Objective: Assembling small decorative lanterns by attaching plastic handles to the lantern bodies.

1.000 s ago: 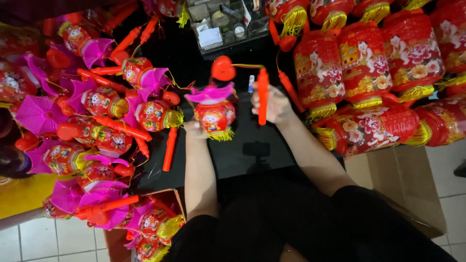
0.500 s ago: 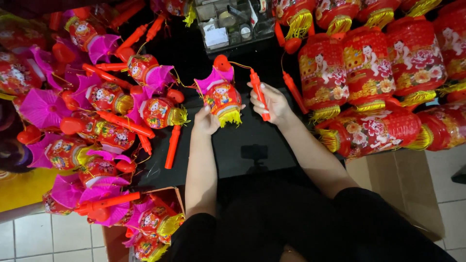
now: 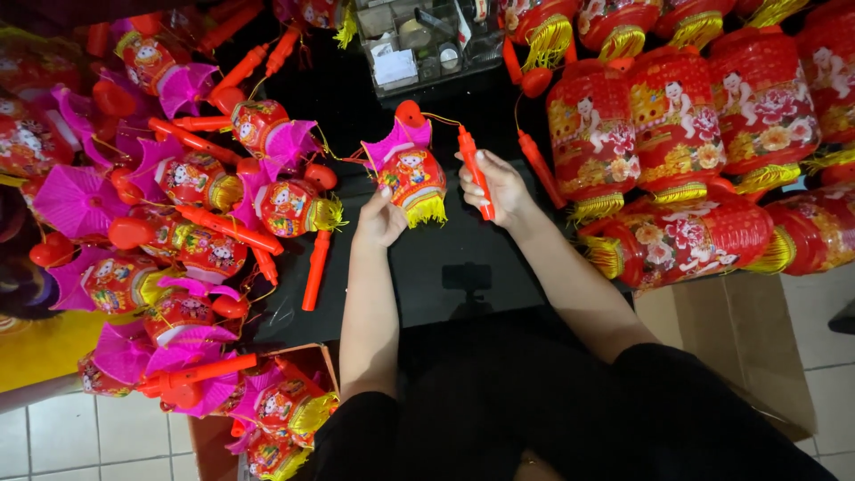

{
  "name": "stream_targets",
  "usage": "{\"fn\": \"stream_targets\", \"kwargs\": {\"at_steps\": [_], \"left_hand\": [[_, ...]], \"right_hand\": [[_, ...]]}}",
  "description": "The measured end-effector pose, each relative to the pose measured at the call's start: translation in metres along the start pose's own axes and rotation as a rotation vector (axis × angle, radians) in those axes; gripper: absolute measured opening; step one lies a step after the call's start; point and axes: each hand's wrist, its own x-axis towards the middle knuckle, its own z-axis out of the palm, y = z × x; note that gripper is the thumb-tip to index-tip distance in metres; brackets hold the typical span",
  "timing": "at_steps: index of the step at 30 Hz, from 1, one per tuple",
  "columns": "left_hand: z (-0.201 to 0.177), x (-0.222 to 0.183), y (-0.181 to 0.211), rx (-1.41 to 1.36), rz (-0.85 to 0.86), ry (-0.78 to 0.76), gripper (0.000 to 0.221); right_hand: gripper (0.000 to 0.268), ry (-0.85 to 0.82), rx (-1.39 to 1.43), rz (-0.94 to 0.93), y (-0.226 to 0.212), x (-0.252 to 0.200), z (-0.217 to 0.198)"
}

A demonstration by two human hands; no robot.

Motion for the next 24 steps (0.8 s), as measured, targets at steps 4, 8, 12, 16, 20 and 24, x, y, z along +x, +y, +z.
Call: {"fn": "stream_targets", "kwargs": {"at_steps": [4,8,12,16,20,24], "left_hand": [[-0.004,0.003,-0.001,-0.006,-0.006,-0.015,0.055],[0.009,0.003,0.002,-0.006,0.033,-0.009,0.053],[0.018,0.003,-0.005,0.110,0.143,-0.042,0.055],[0.077,-0.032,0.012,0.391,0.193,-0.022,0.074],[0.145,-0.069,0.025,1.073,0.507,-0.090,0.096],[0.165,-0.100,0.041,1.519,0.863,-0.346,0.089]], "right_hand": [[0.031,-0.007,-0.012,-0.027,-0.005,-0.002,0.009],[0.036,0.024,-0.011,-0.063,0.002,0.000,0.001],[0.047,0.023,-0.151,-0.180,-0.002,-0.014,0.013],[0.040,0.000,-0.347,-0.338,0.003,-0.036,0.014],[0.031,-0.124,-0.995,-0.715,-0.011,-0.075,0.029],[0.020,-0.424,-1.339,-1.175,-0.016,-0.108,0.025]]}}
